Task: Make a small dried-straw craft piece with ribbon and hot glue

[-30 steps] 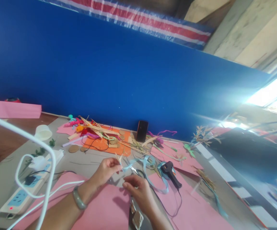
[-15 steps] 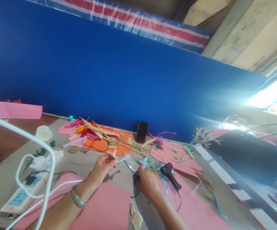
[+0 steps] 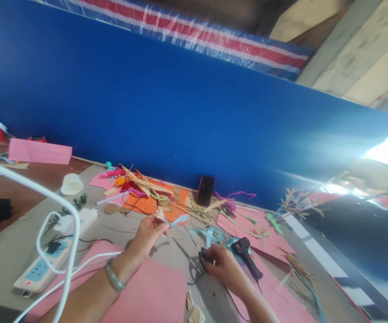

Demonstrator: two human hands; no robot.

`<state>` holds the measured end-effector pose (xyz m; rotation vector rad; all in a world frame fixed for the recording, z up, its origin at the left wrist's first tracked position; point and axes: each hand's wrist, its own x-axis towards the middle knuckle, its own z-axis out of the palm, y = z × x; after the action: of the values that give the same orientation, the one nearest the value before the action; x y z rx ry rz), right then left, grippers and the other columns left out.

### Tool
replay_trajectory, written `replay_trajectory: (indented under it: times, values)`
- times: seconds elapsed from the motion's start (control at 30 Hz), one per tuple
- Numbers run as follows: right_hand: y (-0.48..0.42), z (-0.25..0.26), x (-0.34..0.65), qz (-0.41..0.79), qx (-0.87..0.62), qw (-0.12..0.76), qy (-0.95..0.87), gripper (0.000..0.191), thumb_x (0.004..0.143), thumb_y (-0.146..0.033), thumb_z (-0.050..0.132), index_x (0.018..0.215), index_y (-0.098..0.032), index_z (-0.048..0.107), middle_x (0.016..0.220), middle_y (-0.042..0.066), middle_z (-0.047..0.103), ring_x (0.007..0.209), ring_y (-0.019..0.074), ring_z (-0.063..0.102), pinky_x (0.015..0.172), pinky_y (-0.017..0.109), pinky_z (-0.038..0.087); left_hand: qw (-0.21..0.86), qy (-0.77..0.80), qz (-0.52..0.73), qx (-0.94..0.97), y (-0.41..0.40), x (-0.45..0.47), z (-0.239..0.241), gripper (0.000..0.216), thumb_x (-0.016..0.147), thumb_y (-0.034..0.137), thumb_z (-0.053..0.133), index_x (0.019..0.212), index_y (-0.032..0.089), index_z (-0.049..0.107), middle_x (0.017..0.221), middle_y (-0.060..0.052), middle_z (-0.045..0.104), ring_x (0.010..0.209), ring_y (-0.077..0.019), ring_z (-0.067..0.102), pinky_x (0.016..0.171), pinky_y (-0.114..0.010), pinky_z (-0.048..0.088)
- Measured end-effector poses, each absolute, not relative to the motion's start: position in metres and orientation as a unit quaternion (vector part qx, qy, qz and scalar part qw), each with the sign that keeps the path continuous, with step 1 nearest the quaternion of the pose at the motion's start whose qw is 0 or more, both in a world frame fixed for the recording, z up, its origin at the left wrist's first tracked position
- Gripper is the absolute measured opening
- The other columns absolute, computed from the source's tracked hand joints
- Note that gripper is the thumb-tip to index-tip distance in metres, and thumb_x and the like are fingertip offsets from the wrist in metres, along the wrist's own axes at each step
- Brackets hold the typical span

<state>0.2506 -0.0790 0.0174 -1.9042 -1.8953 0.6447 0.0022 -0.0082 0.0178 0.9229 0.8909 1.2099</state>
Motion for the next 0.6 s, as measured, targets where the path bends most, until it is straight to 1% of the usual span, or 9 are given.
replay_trajectory:
  times: [0.07, 0.13, 0.23, 0.33, 0.43, 0.53, 0.6]
  values:
    - [-0.086, 0.022, 0.256, 0.299, -0.661, 0.228, -0.649, 0.003, 0.062, -0.017, 0.059, 0.061, -0.019, 0.057, 0.053, -0.004, 0.054, 0.050, 0.0112, 0.045, 0.048, 0.022, 0.031, 0.638, 0.395, 0.527, 0.399, -0.009, 0.002, 0.021, 0.014, 0.059, 0.025, 0.072, 0.058, 0.015, 0.062, 0.053, 0.001, 0.062, 0.051, -0.0109, 0.054, 0.057, -0.023, 0.042]
    - [-0.092, 0.029, 0.258, 0.332, -0.657, 0.237, -0.633, 0.008, 0.062, -0.021, 0.062, 0.061, -0.019, 0.054, 0.051, -0.006, 0.050, 0.047, 0.0100, 0.041, 0.046, 0.021, 0.029, 0.638, 0.397, 0.524, 0.402, -0.010, 0.001, 0.022, 0.014, 0.059, 0.025, 0.072, 0.056, 0.015, 0.062, 0.052, 0.001, 0.061, 0.052, -0.0107, 0.054, 0.058, -0.022, 0.043]
    - [-0.101, 0.043, 0.254, 0.296, -0.666, 0.199, -0.655, 0.017, 0.063, -0.028, 0.069, 0.064, -0.019, 0.054, 0.057, -0.005, 0.051, 0.052, 0.0110, 0.043, 0.049, 0.022, 0.031, 0.634, 0.391, 0.525, 0.412, -0.010, 0.001, 0.022, 0.016, 0.060, 0.026, 0.072, 0.055, 0.015, 0.061, 0.053, 0.001, 0.061, 0.053, -0.0109, 0.054, 0.059, -0.022, 0.043]
    - [-0.105, 0.058, 0.246, 0.239, -0.650, 0.144, -0.707, 0.021, 0.065, -0.034, 0.071, 0.075, -0.019, 0.060, 0.072, 0.000, 0.059, 0.064, 0.0153, 0.050, 0.058, 0.025, 0.037, 0.636, 0.391, 0.522, 0.412, -0.011, 0.002, 0.021, 0.015, 0.060, 0.025, 0.072, 0.058, 0.015, 0.062, 0.053, 0.001, 0.060, 0.053, -0.0110, 0.054, 0.057, -0.022, 0.043]
    - [-0.105, 0.069, 0.239, 0.202, -0.635, 0.120, -0.736, 0.028, 0.067, -0.041, 0.070, 0.085, -0.020, 0.062, 0.082, 0.003, 0.062, 0.074, 0.0183, 0.054, 0.066, 0.027, 0.039, 0.644, 0.391, 0.512, 0.413, -0.013, 0.003, 0.020, 0.014, 0.059, 0.024, 0.073, 0.060, 0.015, 0.063, 0.053, 0.001, 0.060, 0.053, -0.0106, 0.054, 0.056, -0.022, 0.041]
    - [-0.100, 0.073, 0.235, 0.194, -0.632, 0.096, -0.744, 0.031, 0.069, -0.048, 0.069, 0.077, -0.020, 0.059, 0.077, 0.002, 0.061, 0.071, 0.0172, 0.053, 0.063, 0.026, 0.036, 0.653, 0.386, 0.502, 0.415, -0.013, 0.004, 0.017, 0.013, 0.060, 0.022, 0.073, 0.059, 0.015, 0.063, 0.053, 0.001, 0.060, 0.052, -0.0097, 0.053, 0.055, -0.021, 0.040]
    - [-0.097, 0.075, 0.232, 0.203, -0.629, 0.081, -0.746, 0.032, 0.069, -0.049, 0.070, 0.072, -0.020, 0.056, 0.071, -0.001, 0.059, 0.066, 0.0149, 0.051, 0.059, 0.025, 0.033, 0.658, 0.382, 0.495, 0.420, -0.012, 0.004, 0.013, 0.012, 0.062, 0.022, 0.072, 0.060, 0.015, 0.063, 0.053, 0.001, 0.060, 0.052, -0.0089, 0.051, 0.054, -0.021, 0.038]
